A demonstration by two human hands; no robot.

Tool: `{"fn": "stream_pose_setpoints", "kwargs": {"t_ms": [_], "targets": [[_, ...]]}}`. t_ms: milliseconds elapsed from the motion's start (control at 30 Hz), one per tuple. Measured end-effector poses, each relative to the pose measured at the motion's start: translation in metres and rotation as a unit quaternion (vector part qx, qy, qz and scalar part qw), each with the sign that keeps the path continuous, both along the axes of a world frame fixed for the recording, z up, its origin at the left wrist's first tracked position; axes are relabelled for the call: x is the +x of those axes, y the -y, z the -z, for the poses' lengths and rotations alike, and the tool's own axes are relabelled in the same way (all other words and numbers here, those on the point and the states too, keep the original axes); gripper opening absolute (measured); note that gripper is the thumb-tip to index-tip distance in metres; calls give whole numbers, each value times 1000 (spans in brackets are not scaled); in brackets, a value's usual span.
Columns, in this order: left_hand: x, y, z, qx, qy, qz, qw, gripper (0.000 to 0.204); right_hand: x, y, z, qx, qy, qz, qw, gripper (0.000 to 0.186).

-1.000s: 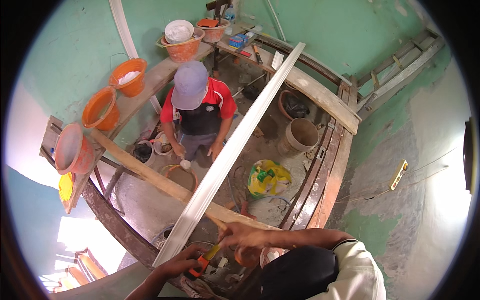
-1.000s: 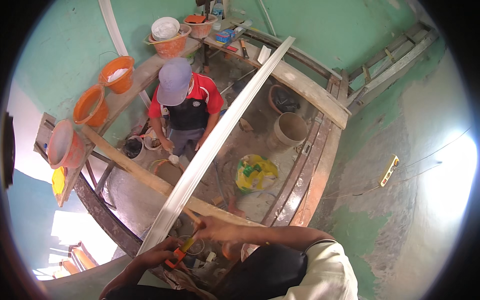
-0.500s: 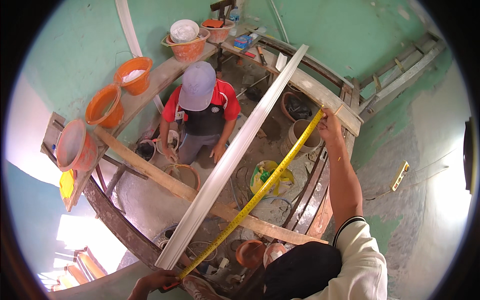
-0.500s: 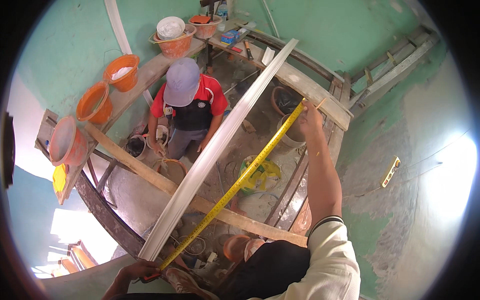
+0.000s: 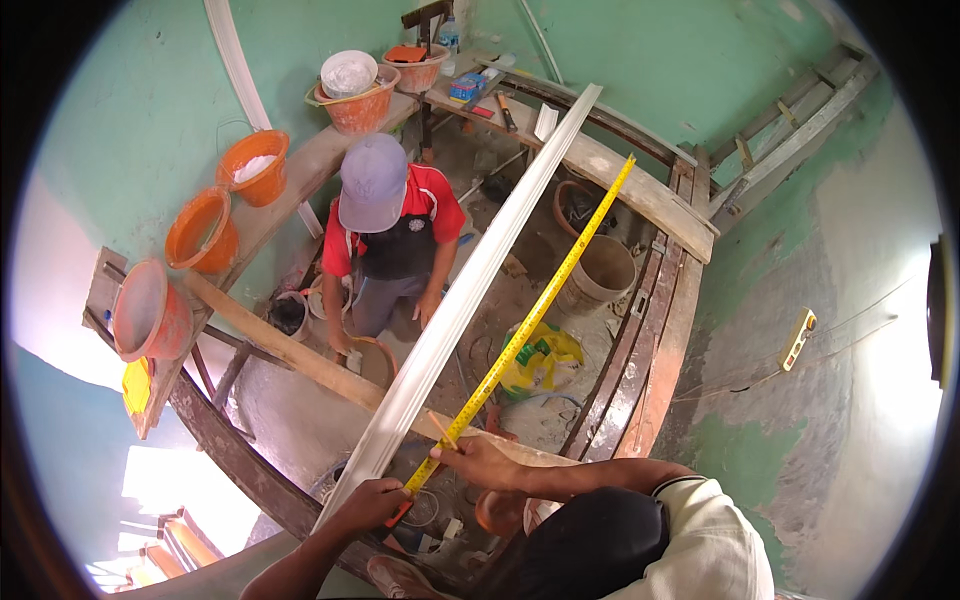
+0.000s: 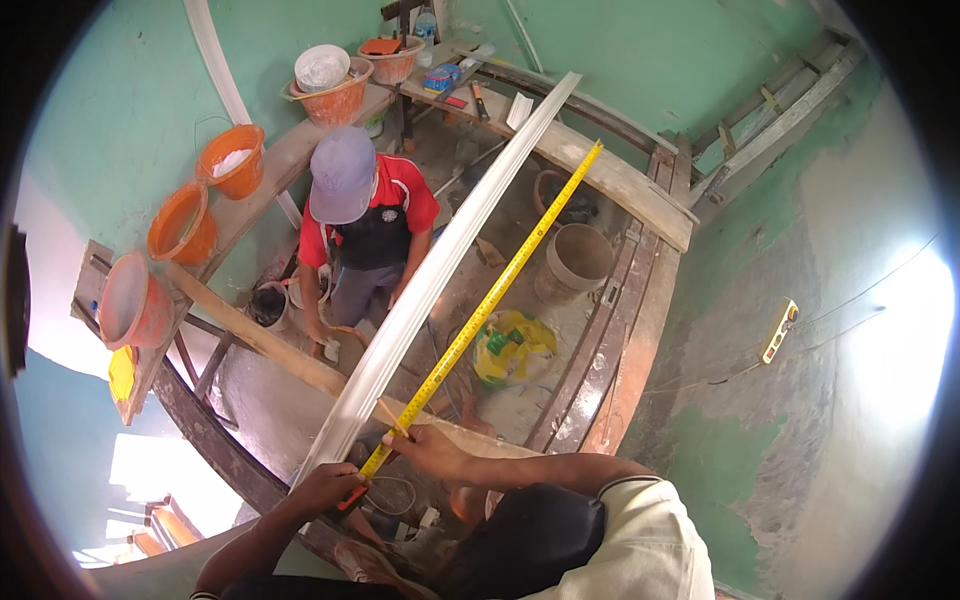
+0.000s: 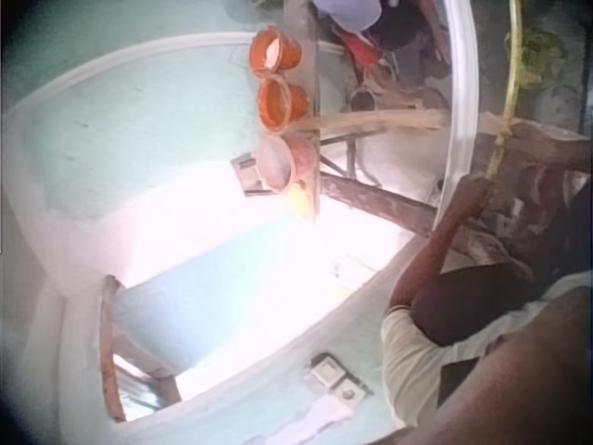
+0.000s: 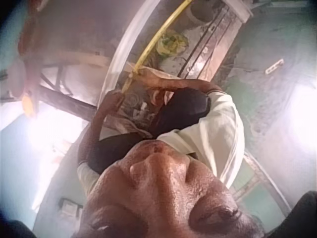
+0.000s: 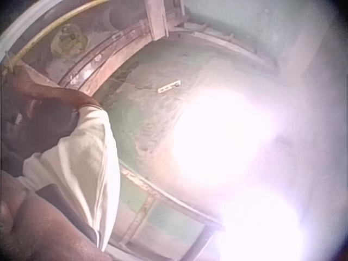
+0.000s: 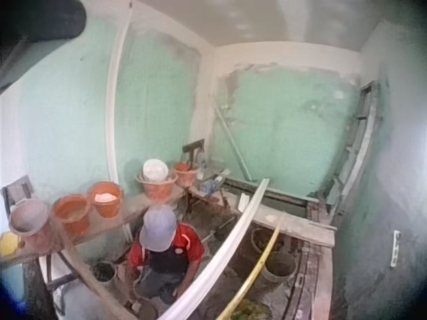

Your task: The person measures and marks a white cornice piece using a tape measure, pencil, and set square, then saws it to length. The person lifts the cut cornice to the ceiling and positions it against the wall to check fit.

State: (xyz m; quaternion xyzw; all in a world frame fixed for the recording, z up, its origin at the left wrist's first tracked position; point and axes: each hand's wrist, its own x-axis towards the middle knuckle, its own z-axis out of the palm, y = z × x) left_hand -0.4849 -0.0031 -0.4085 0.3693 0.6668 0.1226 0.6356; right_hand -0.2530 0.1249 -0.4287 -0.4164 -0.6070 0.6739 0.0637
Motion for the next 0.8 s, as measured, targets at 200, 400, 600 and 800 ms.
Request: {"fn": "stream_pose_setpoints", "kwargs": {"t_ms": [200,400,600,800], "targets": [[-39,58,-18,-67,-80,-48,993,36,28,-135,9,26,7,223,974,40],[-100,212,10,30,-88,16,996,32,102,-362,16,62,-136,497,855,27],[-64,189,-36,-120,-131,-31,984,31,94,-402,4,96,-150,514,839,20],[-39,79,-28,-57,-147,-77,985,33,16,-320,19,116,-173,442,873,16]]}}
